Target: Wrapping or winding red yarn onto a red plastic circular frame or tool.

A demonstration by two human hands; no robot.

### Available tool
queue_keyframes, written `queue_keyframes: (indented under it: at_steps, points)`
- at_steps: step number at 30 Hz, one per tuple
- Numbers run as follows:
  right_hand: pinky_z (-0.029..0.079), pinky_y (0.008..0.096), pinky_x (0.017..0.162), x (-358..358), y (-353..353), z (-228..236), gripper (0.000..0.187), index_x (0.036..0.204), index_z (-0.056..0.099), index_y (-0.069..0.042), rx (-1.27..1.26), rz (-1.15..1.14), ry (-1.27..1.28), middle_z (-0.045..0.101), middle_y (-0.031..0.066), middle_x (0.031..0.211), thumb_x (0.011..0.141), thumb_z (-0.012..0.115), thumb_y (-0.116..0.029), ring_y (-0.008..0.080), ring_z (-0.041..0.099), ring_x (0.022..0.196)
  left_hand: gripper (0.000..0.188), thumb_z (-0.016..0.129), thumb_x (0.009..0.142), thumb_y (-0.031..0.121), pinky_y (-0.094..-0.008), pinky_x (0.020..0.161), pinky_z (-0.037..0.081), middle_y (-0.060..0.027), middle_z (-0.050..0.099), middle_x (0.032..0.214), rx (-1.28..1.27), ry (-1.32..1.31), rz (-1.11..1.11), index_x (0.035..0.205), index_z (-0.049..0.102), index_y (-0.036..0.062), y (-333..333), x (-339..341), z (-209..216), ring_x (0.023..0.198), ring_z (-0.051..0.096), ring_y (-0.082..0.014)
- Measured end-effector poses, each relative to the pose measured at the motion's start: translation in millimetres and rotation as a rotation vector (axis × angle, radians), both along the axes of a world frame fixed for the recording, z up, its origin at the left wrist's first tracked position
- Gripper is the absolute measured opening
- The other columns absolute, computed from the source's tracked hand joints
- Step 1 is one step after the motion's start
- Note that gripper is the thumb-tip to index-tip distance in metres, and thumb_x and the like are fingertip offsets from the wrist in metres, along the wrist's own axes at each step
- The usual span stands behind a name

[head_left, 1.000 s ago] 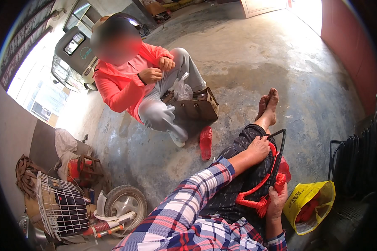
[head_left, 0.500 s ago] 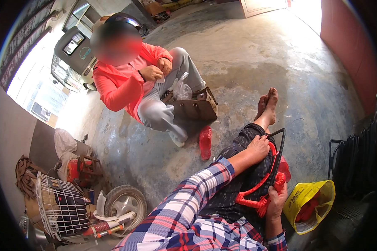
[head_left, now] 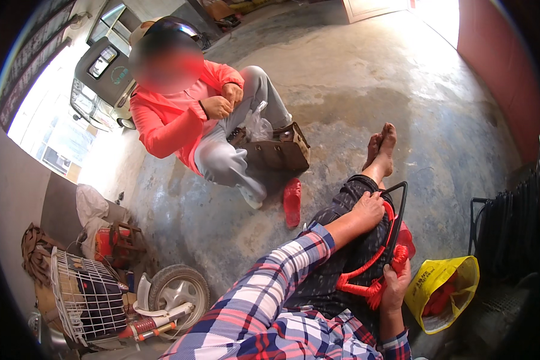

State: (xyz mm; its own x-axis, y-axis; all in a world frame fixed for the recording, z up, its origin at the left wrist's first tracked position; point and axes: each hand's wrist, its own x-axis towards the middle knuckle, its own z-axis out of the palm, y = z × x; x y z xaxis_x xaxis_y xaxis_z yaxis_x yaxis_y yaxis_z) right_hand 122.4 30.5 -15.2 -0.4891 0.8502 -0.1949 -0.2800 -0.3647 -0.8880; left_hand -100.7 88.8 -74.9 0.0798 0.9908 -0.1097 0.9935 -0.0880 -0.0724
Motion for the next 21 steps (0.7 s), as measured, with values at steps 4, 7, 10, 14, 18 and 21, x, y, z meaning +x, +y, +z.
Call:
queue_keyframes:
  at_steps: [4,7,10,14,18,21]
  points:
    - [0.042,0.0245,0.088,0.6,-0.5,-2.3,0.041,0.121,0.053,-0.004,-0.004,-0.01,0.01,0.056,-0.0003,0.105,0.081,0.061,-0.004,0.0102,0.054,0.093,0.027,0.051,0.088,0.021,-0.0404,0.088,0.043,-0.0123,0.062,0.111,0.019,-0.005,-0.01,0.099,0.071,0.006,0.4,0.6,-1.4,0.112,0.054,-0.0263]
    - [0.042,0.0248,0.088,-0.4,-0.4,-3.9,0.042,0.122,0.052,-0.003,-0.013,-0.001,0.029,0.057,-0.0002,0.106,0.081,0.062,-0.004,0.0101,0.054,0.094,0.028,0.051,0.088,0.022,-0.0403,0.088,0.043,-0.0127,0.062,0.111,0.016,-0.005,0.0,0.099,0.071,0.0063,-1.0,-0.9,-1.7,0.113,0.054,-0.0264]
    - [0.042,0.025,0.089,0.7,-0.1,-5.8,0.043,0.123,0.052,-0.003,0.002,-0.007,0.016,0.057,-0.0001,0.107,0.081,0.062,-0.003,0.0102,0.054,0.095,0.027,0.051,0.088,0.021,-0.0404,0.088,0.043,-0.0126,0.063,0.111,0.016,0.009,-0.004,0.099,0.071,0.0065,-1.1,-0.7,-1.2,0.113,0.054,-0.0264]
    - [0.041,0.0254,0.09,2.5,0.4,-7.9,0.043,0.123,0.052,-0.003,0.005,0.003,0.018,0.057,0.0,0.108,0.082,0.062,-0.003,0.0104,0.054,0.097,0.027,0.051,0.088,0.021,-0.0404,0.088,0.043,-0.0124,0.063,0.11,0.007,-0.01,-0.008,0.099,0.071,0.0068,0.5,1.1,-1.3,0.113,0.054,-0.0262]
    - [0.041,0.0255,0.09,0.5,0.1,-4.4,0.043,0.123,0.052,-0.003,0.006,0.0,0.027,0.057,0.0001,0.108,0.082,0.062,-0.003,0.0105,0.054,0.097,0.027,0.051,0.089,0.021,-0.0404,0.088,0.043,-0.012,0.063,0.11,0.023,0.004,-0.005,0.098,0.071,0.0064,-0.3,0.0,-0.5,0.113,0.054,-0.0262]
    - [0.042,0.0256,0.09,1.4,0.6,-5.6,0.042,0.123,0.052,-0.003,0.022,0.002,0.014,0.057,0.0002,0.108,0.082,0.062,-0.003,0.0106,0.054,0.097,0.027,0.051,0.089,0.021,-0.0404,0.088,0.042,-0.0119,0.063,0.11,0.012,0.0,-0.003,0.098,0.071,0.0061,-0.5,0.4,0.8,0.113,0.054,-0.0263]
